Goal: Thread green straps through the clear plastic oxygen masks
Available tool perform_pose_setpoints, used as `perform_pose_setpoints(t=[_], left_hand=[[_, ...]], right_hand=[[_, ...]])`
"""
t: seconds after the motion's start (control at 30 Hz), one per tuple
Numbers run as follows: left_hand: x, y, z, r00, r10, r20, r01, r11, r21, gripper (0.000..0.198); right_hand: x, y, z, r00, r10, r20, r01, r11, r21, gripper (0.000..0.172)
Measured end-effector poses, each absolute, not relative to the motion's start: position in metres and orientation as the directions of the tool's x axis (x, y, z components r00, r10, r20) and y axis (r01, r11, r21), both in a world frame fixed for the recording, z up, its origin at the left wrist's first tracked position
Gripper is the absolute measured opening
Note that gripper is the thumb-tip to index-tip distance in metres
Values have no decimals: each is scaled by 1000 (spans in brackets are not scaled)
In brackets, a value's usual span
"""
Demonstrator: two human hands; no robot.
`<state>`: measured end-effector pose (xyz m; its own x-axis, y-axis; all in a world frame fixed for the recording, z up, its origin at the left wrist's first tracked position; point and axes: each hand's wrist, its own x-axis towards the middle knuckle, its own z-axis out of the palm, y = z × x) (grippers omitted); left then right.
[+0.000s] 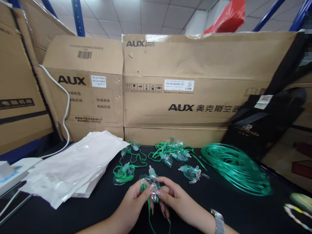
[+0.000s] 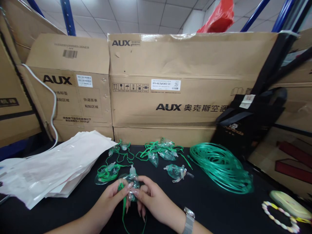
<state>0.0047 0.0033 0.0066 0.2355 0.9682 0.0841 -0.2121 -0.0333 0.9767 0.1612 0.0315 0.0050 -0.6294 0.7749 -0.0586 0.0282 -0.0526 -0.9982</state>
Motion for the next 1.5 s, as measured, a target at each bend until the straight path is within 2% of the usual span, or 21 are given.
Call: perform_pose_setpoints(t=[0.5, 0.77, 0.97, 1.17, 1.5], left_hand=[[4, 3, 4, 246, 962, 119, -135, -87, 987, 26], [3, 7, -1, 265, 961, 78, -207, -22, 978, 27], [3, 7, -6, 236, 961, 142, -232, -87, 969, 22], [3, 8, -8, 205, 969, 135, -189, -96, 977, 20], [6, 7, 1, 178, 980, 85, -213, -46, 976, 28]], right_hand=[[163, 33, 3, -659, 749, -69, 44, -53, -998, 43], [162, 34, 4, -661, 749, -40, 21, -35, -999, 44], [162, 35, 6, -637, 769, -52, 43, -32, -999, 44], [161, 35, 6, -625, 780, -47, 37, -31, -999, 43], [162, 36, 3, -636, 768, -73, 55, -49, -997, 38]])
